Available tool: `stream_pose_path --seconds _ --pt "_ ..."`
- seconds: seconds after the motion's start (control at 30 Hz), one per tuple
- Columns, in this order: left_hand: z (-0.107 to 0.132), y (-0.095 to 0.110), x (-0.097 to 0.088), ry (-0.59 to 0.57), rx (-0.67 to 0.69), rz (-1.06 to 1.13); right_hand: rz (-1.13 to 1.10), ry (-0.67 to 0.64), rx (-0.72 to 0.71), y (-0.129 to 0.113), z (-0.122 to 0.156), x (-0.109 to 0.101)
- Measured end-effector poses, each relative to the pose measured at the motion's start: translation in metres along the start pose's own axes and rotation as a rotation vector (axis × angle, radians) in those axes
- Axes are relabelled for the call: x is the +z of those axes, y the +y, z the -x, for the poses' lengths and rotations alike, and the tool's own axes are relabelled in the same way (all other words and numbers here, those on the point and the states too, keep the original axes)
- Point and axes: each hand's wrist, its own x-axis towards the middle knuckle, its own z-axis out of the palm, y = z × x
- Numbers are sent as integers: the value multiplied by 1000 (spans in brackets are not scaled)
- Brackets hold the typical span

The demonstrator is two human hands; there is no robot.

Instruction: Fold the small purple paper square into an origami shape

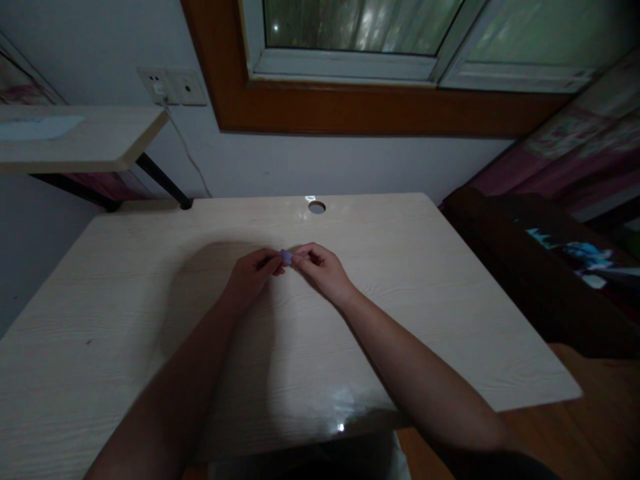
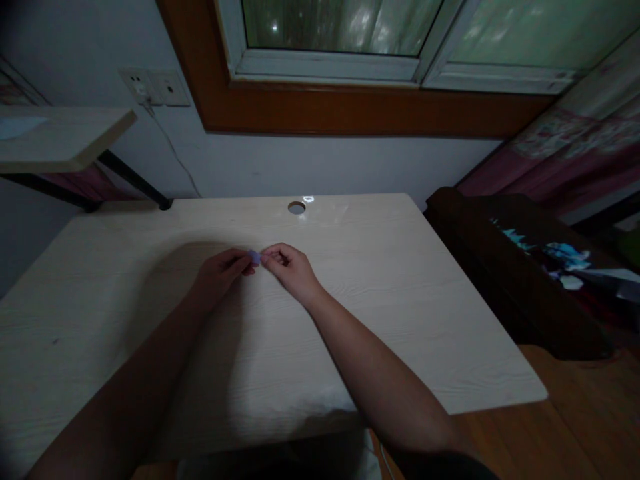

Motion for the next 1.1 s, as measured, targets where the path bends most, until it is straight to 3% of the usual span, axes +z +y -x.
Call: stream_pose_path --seconds 0.23,0.43,0.67,0.9,1.1 --pt "2 0 3 -85 -37 87 -54 6 10 3 0 -1" --pt "4 5 1 -156 48 -162 -47 16 -10 1 0 -1" --pt "3 8 1 -88 -4 -105 -86 -11 -12 -3 0 1" --pt "4 8 2 -121 -6 -44 -137 12 -21 1 -1 0" --pt "3 1 3 -5 51 175 -216 -5 -3 -1 0 0"
